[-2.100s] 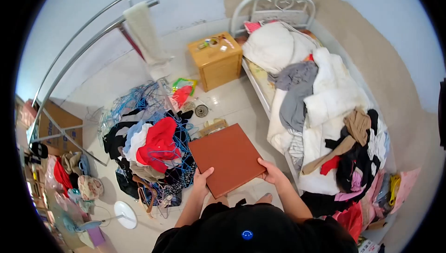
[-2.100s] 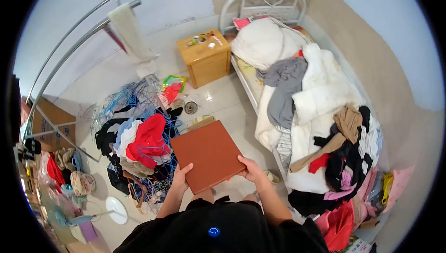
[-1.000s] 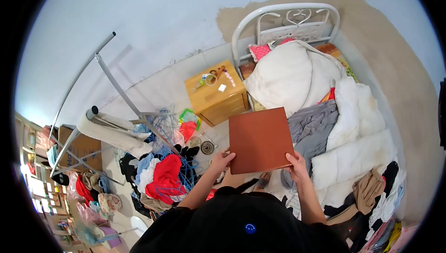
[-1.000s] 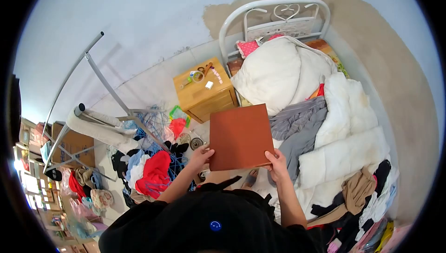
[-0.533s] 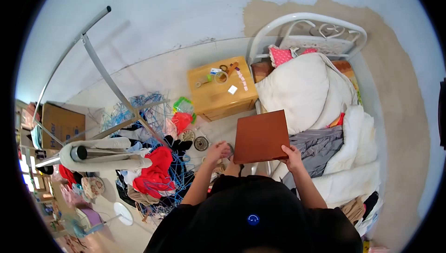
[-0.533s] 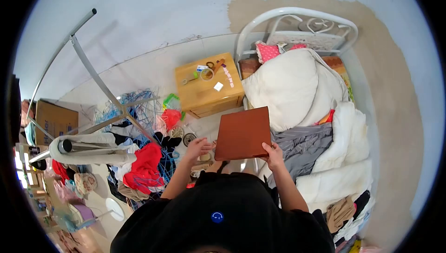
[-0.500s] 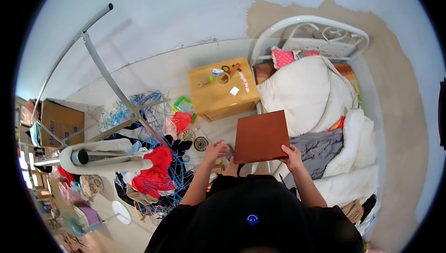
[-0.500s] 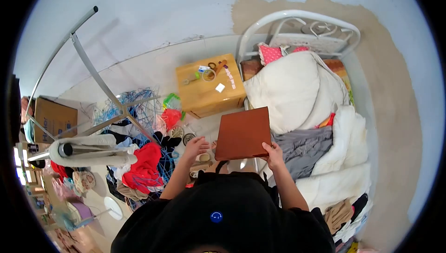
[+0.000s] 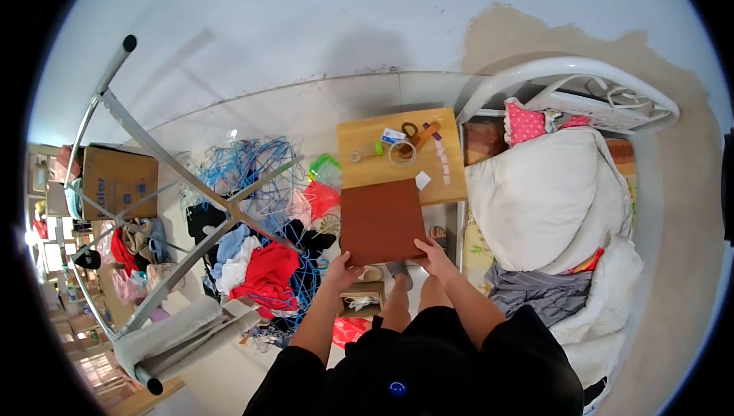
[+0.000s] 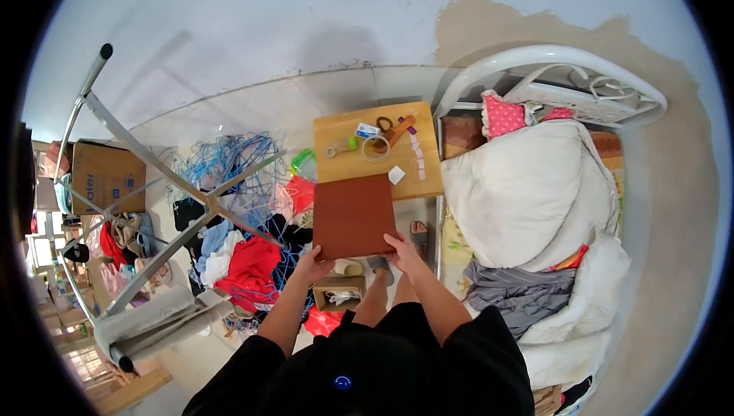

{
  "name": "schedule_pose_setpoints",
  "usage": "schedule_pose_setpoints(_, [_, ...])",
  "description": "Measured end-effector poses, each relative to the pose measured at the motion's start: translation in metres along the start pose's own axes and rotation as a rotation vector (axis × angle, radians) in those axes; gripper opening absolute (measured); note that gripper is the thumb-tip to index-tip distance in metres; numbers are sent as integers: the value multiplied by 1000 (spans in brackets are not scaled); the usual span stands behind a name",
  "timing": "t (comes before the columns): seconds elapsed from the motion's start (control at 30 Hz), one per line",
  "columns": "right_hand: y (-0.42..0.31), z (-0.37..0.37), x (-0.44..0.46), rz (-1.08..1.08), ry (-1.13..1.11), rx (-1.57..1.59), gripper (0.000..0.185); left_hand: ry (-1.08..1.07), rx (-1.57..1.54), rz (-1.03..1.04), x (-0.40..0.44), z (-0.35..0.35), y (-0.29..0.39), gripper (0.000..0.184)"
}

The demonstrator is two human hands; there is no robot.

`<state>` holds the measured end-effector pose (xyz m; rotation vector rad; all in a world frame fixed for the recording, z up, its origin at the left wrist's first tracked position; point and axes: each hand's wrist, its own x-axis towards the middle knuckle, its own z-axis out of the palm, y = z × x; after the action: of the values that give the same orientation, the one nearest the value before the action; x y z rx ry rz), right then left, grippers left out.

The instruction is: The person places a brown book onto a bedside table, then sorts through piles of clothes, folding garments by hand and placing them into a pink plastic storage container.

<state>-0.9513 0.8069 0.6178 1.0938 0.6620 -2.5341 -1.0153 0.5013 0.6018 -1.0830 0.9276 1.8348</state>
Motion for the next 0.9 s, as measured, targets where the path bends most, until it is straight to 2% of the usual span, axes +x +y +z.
schedule_pose_setpoints(0.1, [12,-8,60,117,-32,81,45,147,-36,132,30,3,16,26])
schedule_pose_setpoints(0.2, [27,-10,87,260,113,-87,45,221,-100,92,78,-31,20,26])
schedule_pose_setpoints(0.3, [46,-18,107,236,213,-116,48,196,-121,-13,104,-42,25,28])
schedule_pose_setpoints(0.5, [50,-27,136,120,295,-113,49,177,-50,111,121,-24,24,34])
schedule_pose_setpoints(0.67, [46,-12,161,50,419,-121,40,124,-54,261,143,-19,37,42])
schedule_pose_setpoints(0.77, [61,-29,173,-49,326,-84,39,170,-64,287,144,-10,43,53])
schedule_pose_setpoints(0.8, [63,-21,166,-87,450,-59,41,193,-8,261,135,-5,42,30])
schedule_pose_setpoints(0.9, [73,-7,133,-150,544,-9,45,162,247,205,106,-1,35,43])
